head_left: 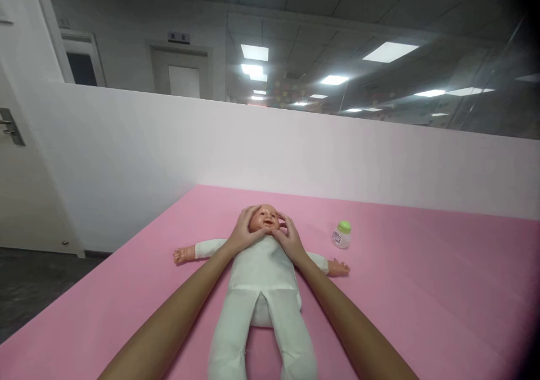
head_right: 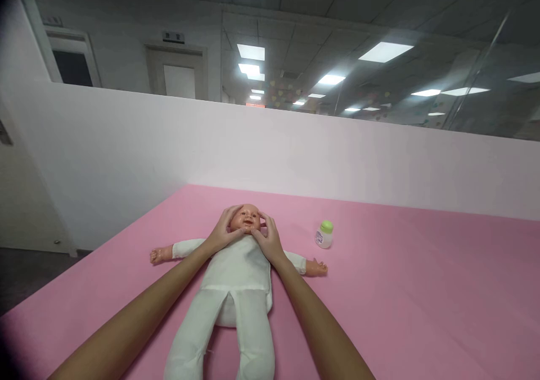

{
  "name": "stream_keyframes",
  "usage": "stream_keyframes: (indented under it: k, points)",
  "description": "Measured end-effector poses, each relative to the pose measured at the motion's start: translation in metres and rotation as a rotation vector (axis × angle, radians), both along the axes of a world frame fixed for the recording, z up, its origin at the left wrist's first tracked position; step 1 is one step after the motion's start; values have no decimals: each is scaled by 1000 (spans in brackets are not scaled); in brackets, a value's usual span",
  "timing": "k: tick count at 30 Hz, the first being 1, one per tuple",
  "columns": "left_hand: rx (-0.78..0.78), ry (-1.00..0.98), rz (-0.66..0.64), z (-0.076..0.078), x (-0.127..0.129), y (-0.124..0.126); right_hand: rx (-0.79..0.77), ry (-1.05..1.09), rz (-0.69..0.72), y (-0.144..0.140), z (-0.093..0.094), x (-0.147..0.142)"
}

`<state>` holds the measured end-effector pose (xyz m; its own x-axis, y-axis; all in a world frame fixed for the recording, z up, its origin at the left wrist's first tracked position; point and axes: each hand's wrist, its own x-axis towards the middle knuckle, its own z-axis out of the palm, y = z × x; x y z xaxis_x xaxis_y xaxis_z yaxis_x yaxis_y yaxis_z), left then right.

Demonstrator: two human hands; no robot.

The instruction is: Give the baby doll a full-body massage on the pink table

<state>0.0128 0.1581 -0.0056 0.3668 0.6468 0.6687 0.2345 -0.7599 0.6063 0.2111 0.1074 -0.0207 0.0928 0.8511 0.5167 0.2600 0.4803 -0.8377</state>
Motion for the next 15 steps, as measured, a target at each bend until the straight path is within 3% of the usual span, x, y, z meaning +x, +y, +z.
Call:
stream_keyframes:
  k: [15]
  points:
    - [9, -14, -13, 0, 0, 1, 23, 10, -5, 2, -2, 0]
